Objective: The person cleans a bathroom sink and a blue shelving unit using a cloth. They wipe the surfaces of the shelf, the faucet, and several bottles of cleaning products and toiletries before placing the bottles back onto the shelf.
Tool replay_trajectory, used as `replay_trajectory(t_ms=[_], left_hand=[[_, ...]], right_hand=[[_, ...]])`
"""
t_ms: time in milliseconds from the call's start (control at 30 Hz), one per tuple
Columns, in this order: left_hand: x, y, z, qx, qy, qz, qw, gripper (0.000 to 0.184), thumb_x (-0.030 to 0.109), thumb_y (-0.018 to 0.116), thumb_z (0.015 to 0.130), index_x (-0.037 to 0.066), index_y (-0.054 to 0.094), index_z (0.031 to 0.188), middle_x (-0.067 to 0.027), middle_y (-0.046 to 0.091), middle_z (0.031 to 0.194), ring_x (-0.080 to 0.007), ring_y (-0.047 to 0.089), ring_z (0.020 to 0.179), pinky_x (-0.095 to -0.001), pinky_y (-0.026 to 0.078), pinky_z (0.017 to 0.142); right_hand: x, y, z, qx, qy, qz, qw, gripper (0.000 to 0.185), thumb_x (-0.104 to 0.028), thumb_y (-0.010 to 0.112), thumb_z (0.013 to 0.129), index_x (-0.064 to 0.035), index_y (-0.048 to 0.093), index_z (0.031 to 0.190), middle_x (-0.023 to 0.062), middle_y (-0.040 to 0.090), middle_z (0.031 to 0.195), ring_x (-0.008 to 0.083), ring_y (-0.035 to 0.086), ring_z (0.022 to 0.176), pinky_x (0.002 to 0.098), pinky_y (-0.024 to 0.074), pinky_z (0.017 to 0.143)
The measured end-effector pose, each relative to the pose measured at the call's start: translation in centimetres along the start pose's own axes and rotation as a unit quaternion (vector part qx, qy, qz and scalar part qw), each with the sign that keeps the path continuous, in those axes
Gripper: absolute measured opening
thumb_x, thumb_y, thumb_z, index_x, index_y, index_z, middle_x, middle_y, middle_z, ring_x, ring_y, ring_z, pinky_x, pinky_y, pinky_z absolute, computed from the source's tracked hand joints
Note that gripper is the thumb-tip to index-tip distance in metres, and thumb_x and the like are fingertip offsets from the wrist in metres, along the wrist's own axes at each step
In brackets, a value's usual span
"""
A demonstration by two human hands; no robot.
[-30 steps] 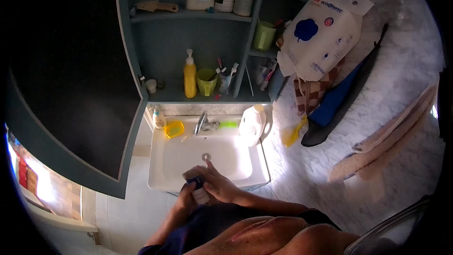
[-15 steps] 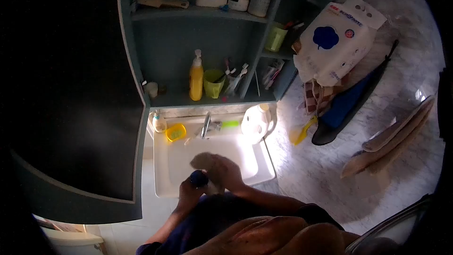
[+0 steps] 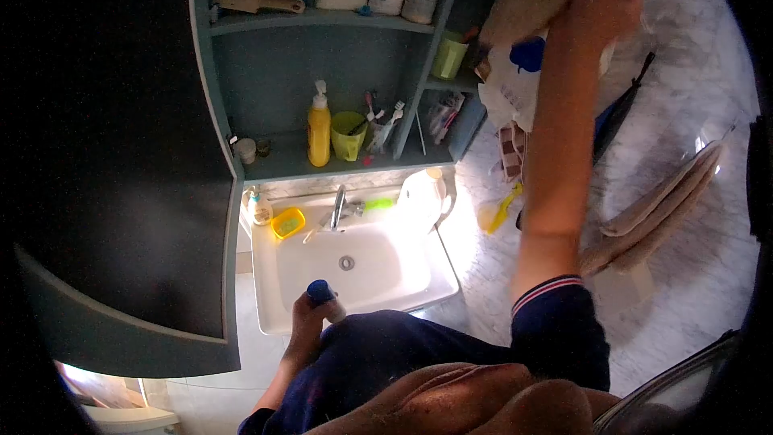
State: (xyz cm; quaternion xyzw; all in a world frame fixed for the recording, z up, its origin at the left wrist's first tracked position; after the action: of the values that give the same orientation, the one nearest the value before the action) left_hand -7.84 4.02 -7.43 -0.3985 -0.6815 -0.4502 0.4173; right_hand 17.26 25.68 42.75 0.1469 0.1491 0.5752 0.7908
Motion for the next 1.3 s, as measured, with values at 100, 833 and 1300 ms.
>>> replay_trajectory(t_ms=[100, 833, 1300], left_hand=[[-0.8, -0.6, 0.4, 0.008, -0.004, -0.047, 0.999, 0.016, 0.005, 0.064, 0.077, -0.001, 0.062, 0.092, -0.0042, 0.061, 0.077, -0.0156, 0.058, 0.069, -0.0301, 0.048, 0.064], [-6.8, -6.9, 2.8, 0.100, -0.078, -0.125, 0.984, 0.021, 0.006, 0.063, 0.076, -0.003, 0.062, 0.095, -0.0093, 0.065, 0.083, -0.0187, 0.063, 0.074, -0.0307, 0.050, 0.067], [-5.7, -5.6, 5.7, 0.072, -0.113, -0.089, 0.987, 0.016, 0.008, 0.062, 0.077, -0.003, 0.061, 0.089, -0.0067, 0.062, 0.077, -0.0176, 0.060, 0.068, -0.0304, 0.049, 0.063]], right_hand=[[6.9, 5.0, 8.1, -0.017, 0.008, 0.127, 0.992, 0.035, -0.026, 0.056, 0.092, -0.0058, 0.061, 0.121, 0.0205, 0.064, 0.109, 0.0325, 0.060, 0.099, 0.0427, 0.0446, 0.089], [33.4, 12.0, 2.1, -0.566, 0.123, -0.350, 0.736, 0.033, -0.021, 0.050, 0.095, -0.0051, 0.060, 0.122, 0.0217, 0.059, 0.122, 0.0359, 0.060, 0.108, 0.0450, 0.0500, 0.088], [29.9, 11.2, 0.8, -0.546, 0.014, -0.488, 0.681, 0.031, -0.020, 0.057, 0.092, -0.0080, 0.063, 0.120, 0.0153, 0.062, 0.119, 0.0356, 0.061, 0.107, 0.0459, 0.0507, 0.088]])
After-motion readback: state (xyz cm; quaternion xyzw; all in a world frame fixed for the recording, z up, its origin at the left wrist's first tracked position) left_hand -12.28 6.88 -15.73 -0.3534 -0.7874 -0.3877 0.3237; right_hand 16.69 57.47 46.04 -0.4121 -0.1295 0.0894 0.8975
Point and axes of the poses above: each hand's wrist, its own z-axis towards the middle knuckle, its own y-axis out of the palm, x = y × z, the point moved 3 cm from there along z, towards the middle knuckle
